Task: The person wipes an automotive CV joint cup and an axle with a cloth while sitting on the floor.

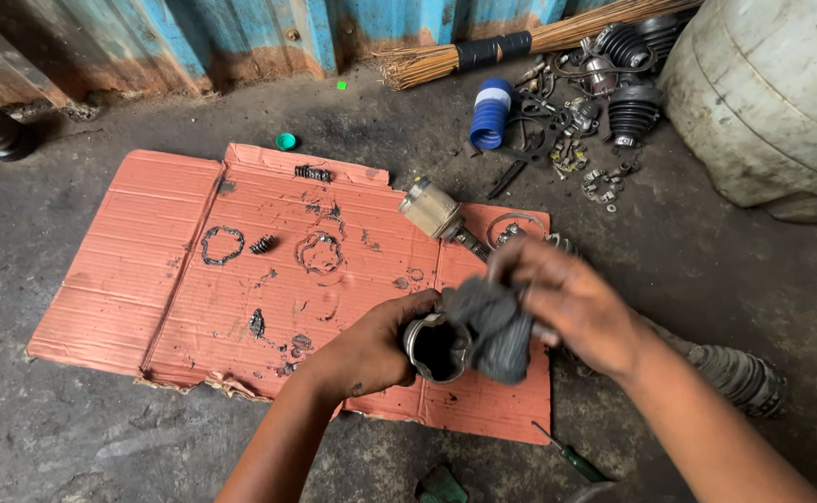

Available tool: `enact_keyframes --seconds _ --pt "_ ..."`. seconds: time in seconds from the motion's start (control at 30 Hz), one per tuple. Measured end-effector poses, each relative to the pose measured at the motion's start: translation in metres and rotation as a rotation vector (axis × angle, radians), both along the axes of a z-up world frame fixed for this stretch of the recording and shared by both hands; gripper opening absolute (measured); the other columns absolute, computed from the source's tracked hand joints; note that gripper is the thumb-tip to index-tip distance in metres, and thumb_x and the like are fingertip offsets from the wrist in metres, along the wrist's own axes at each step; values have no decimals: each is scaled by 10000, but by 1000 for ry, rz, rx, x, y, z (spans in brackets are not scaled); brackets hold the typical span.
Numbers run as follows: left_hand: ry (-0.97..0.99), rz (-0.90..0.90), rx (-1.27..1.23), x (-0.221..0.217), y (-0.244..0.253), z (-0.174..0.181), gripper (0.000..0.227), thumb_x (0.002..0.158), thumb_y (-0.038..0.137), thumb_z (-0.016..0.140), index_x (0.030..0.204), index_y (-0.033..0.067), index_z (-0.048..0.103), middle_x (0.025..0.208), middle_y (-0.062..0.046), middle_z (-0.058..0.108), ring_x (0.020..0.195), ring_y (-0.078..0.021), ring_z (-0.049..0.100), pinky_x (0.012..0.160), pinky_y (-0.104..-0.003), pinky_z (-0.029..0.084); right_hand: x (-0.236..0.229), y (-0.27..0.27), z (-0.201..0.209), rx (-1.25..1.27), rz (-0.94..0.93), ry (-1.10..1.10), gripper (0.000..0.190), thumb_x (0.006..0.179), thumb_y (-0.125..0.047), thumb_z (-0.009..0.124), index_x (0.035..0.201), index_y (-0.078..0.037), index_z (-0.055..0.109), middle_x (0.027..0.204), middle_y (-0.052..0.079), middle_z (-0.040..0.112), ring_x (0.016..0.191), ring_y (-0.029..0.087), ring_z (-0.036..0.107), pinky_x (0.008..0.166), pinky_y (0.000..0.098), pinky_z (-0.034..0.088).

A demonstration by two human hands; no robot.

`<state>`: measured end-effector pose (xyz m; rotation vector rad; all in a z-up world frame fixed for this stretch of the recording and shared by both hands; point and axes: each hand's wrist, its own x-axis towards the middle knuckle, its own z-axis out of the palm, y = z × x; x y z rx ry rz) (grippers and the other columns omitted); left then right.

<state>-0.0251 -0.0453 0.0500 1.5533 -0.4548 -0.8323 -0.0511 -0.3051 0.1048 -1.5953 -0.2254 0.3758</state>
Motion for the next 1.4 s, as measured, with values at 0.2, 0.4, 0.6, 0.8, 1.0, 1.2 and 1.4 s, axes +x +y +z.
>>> enact_keyframes --seconds 0.2,0.4,0.6,0.8,1.0,1.2,1.4 --pt "-5 55 46 1 5 0 685 675 -155 616 1312 99 622 1031 -29 725 916 -116 638 741 -267 528 -26 41 23 -729 510 -356 190 808 -155 639 976 -119 720 1139 39 695 902 242 732 803 388 576" --pt "-251 81 180 2 10 -16 547 756 -5 717 1293 55 637 1123 -124 754 1032 -192 688 892 -306 547 -37 70 -6 -849 581 -404 273 754 -66 620 955 -120 797 1316 220 584 1055 424 627 911 519 478" --pt "-387 54 340 0 12 -23 599 741 57 724 1330 75 617 1230 -189 710 1176 -311 675 971 -357 523 -36 77 -29 -904 600 -418 240 752 -44 604 894 -105 787 1182 207 635 1018 411 635 874 523 493" --pt "-86 10 341 1 14 -18 637 675 0 616 1300 115 646 1097 -180 773 1048 -335 741 863 -425 570 -39 82 -29 -995 670 -352 190 766 -69 619 891 -99 759 951 147 654 902 381 657 787 512 518" --pt "-431 -104 482 -3 2 -18 569 670 141 750 1234 143 677 1116 -116 737 1101 -307 681 950 -423 496 -56 78 -81 -1057 594 -448 172 743 -46 640 867 -78 755 873 180 667 835 403 665 719 532 524" --pt "-499 -145 549 -9 -1 -19 547 661 223 732 1203 175 684 1128 -72 738 1162 -259 646 1029 -437 370 -76 88 -109 -1191 486 -567 107 797 -83 635 779 -27 725 855 203 675 794 381 674 682 501 534" --pt "-642 -142 550 -6 0 -46 621 665 205 717 1281 143 665 1172 -118 724 1195 -324 615 1034 -457 391 -47 73 -80 -527 570 -118 173 762 -51 547 667 -38 691 687 119 651 714 223 604 647 366 491"
